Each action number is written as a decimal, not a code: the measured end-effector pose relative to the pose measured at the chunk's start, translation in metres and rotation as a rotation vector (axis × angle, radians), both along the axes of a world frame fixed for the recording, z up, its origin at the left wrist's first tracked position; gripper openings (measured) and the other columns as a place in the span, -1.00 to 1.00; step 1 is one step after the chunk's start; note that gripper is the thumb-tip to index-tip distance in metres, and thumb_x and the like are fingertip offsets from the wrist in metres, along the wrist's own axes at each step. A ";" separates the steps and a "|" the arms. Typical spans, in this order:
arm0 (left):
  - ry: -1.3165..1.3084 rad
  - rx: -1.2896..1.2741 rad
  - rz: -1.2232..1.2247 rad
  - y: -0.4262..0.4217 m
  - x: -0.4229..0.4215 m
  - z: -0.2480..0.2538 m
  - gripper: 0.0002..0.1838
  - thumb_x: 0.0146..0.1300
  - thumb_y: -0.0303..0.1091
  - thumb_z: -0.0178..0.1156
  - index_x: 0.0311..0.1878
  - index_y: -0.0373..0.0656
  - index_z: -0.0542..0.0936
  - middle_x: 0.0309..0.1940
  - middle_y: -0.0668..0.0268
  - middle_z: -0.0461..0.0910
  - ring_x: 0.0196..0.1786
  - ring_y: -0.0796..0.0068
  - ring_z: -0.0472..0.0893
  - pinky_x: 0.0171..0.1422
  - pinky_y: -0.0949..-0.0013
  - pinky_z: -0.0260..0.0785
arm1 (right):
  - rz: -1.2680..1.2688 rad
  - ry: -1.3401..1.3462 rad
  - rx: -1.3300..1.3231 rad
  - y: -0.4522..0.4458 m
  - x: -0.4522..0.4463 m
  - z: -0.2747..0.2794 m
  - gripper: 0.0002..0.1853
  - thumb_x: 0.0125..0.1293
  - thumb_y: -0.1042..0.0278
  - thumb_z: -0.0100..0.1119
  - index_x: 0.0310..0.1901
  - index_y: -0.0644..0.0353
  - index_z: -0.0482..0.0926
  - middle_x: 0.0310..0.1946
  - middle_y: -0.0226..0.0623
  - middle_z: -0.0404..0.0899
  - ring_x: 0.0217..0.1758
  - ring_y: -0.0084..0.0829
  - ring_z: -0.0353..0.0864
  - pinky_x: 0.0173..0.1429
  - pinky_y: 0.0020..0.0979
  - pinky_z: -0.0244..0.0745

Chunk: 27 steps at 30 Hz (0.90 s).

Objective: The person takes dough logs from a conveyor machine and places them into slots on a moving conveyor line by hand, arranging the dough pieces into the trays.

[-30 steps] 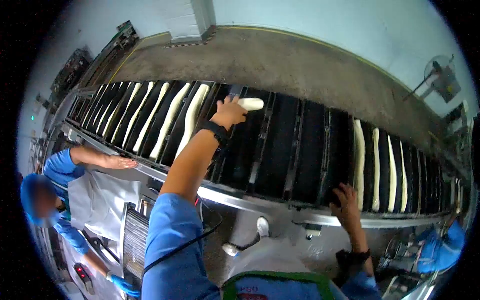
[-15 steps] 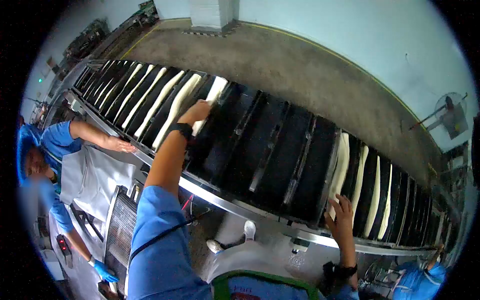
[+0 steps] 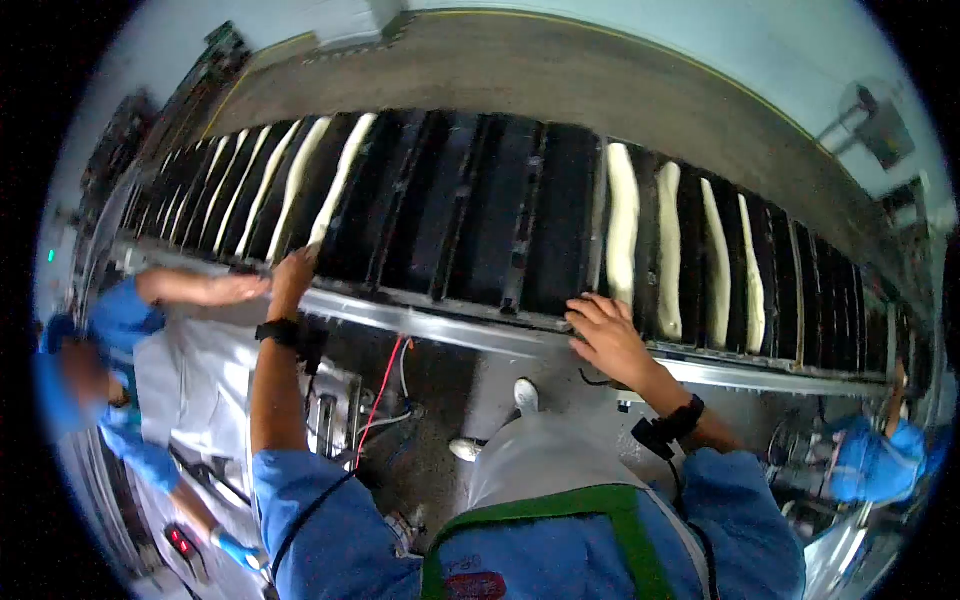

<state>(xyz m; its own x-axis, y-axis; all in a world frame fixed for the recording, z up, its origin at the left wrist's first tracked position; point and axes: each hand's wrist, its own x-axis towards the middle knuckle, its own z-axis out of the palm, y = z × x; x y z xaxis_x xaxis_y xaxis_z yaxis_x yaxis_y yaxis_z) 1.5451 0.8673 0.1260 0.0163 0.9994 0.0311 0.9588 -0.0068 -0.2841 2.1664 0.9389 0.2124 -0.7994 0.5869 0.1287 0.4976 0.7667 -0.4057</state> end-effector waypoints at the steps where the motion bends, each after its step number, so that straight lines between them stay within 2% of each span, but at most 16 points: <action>1: -0.258 0.107 0.086 -0.008 0.017 0.010 -0.68 0.11 -0.22 -0.08 -0.13 -0.18 0.44 -0.27 0.05 0.49 -0.22 0.10 0.49 -0.17 0.17 0.32 | -0.004 -0.015 0.027 0.000 0.001 0.003 -0.66 0.02 0.29 0.07 -0.15 0.22 0.42 0.01 -0.31 0.29 0.16 -0.28 0.15 0.14 -0.17 0.06; 5: -0.520 0.226 0.321 -0.062 0.184 0.133 -0.65 0.09 -0.25 -0.01 -0.08 -0.21 0.41 -0.27 -0.02 0.48 -0.19 0.01 0.46 -0.13 0.16 0.29 | 0.005 -0.001 0.108 0.001 -0.009 -0.010 -0.66 0.00 0.35 0.07 -0.15 0.29 0.42 -0.01 -0.26 0.32 0.16 -0.26 0.16 0.13 -0.22 0.10; 6: -0.566 0.239 0.476 -0.077 0.203 0.141 -0.66 0.07 -0.26 0.01 -0.07 -0.19 0.41 -0.27 -0.02 0.48 -0.18 0.03 0.46 -0.12 0.18 0.29 | 0.000 0.000 0.112 0.002 -0.013 -0.016 -0.68 0.01 0.38 0.06 -0.16 0.32 0.42 -0.01 -0.23 0.32 0.15 -0.25 0.17 0.14 -0.24 0.09; 8: -0.751 0.329 0.350 -0.138 0.212 0.118 -0.68 0.06 -0.29 0.04 -0.09 -0.15 0.44 -0.26 0.04 0.49 -0.19 0.06 0.47 -0.11 0.21 0.30 | -0.015 0.005 0.186 -0.003 -0.016 -0.028 -0.64 -0.02 0.38 0.06 -0.14 0.32 0.40 0.00 -0.21 0.31 0.17 -0.22 0.15 0.14 -0.20 0.09; 10: -0.709 0.273 0.536 -0.207 0.233 0.108 -0.70 0.06 -0.27 0.03 -0.12 -0.10 0.46 -0.21 0.10 0.48 -0.19 0.08 0.47 -0.12 0.23 0.32 | 0.025 0.063 0.263 -0.006 -0.020 -0.028 -0.65 -0.02 0.41 0.05 -0.15 0.35 0.39 0.00 -0.14 0.30 0.16 -0.15 0.15 0.15 -0.19 0.07; 12: -0.790 0.324 0.696 -0.275 0.261 0.107 -0.72 0.06 -0.25 0.03 -0.14 -0.09 0.48 -0.16 0.16 0.46 -0.13 0.11 0.44 -0.07 0.23 0.29 | -0.021 0.078 0.224 -0.005 -0.024 -0.037 -0.64 -0.02 0.42 0.05 -0.13 0.36 0.38 -0.01 -0.08 0.30 0.15 -0.10 0.15 0.17 -0.18 0.05; 13: -0.688 0.359 0.758 -0.309 0.266 0.094 -0.73 0.06 -0.25 0.03 -0.14 -0.05 0.48 -0.14 0.21 0.45 -0.08 0.15 0.40 0.00 0.24 0.24 | -0.011 0.064 0.242 -0.006 -0.026 -0.035 -0.63 -0.02 0.42 0.05 -0.13 0.38 0.38 -0.02 -0.07 0.31 0.14 -0.09 0.16 0.17 -0.19 0.05; 16: -0.746 0.514 1.041 -0.409 0.280 0.089 -0.75 0.04 -0.27 0.03 -0.18 -0.03 0.50 -0.20 0.25 0.47 -0.10 0.19 0.40 0.04 0.27 0.20 | 0.000 0.093 0.238 -0.013 -0.046 -0.023 -0.63 -0.02 0.43 0.06 -0.13 0.42 0.38 -0.04 -0.03 0.32 0.12 -0.06 0.17 0.17 -0.20 0.07; 18: -0.862 0.668 1.102 -0.479 0.273 0.056 -0.74 0.01 -0.29 0.04 -0.19 -0.07 0.51 -0.20 0.15 0.47 -0.10 0.17 0.41 0.02 0.26 0.21 | 0.046 0.094 0.314 -0.006 -0.052 -0.028 -0.63 -0.02 0.42 0.06 -0.15 0.43 0.38 -0.07 -0.02 0.34 0.09 -0.07 0.20 0.13 -0.19 0.12; 20: -0.760 0.637 1.303 -0.526 0.285 0.061 -0.72 0.00 -0.29 0.05 -0.18 -0.09 0.51 -0.24 0.08 0.47 -0.13 0.12 0.43 -0.01 0.22 0.24 | 0.026 -0.013 0.305 -0.016 -0.062 -0.004 -0.64 0.01 0.38 0.06 -0.15 0.39 0.37 -0.09 -0.05 0.35 0.07 -0.09 0.22 0.06 -0.15 0.17; 23: -0.672 0.750 1.453 -0.576 0.280 0.057 -0.73 -0.01 -0.24 0.06 -0.22 -0.09 0.52 -0.20 0.08 0.45 -0.06 0.12 0.38 0.06 0.17 0.15 | -0.059 -0.121 0.376 -0.021 -0.089 0.021 -0.67 0.06 0.30 0.05 -0.15 0.27 0.37 -0.09 -0.11 0.35 0.05 -0.13 0.24 -0.02 -0.11 0.21; 26: -0.690 0.748 1.590 -0.609 0.283 0.062 -0.67 -0.01 -0.16 0.04 -0.17 -0.07 0.50 -0.16 0.08 0.43 -0.03 0.13 0.36 0.08 0.17 0.12 | -0.033 -0.119 0.436 -0.010 -0.102 0.022 -0.66 0.05 0.28 0.05 -0.15 0.27 0.37 -0.10 -0.13 0.36 0.01 -0.13 0.27 -0.07 -0.13 0.25; 27: -0.669 0.797 1.597 -0.623 0.279 0.048 -0.67 -0.02 -0.15 0.04 -0.19 -0.07 0.51 -0.18 0.08 0.44 -0.04 0.13 0.37 0.07 0.17 0.13 | -0.030 -0.109 0.477 -0.005 -0.106 0.020 -0.66 0.05 0.28 0.05 -0.16 0.28 0.37 -0.12 -0.13 0.37 -0.02 -0.13 0.29 -0.07 -0.16 0.26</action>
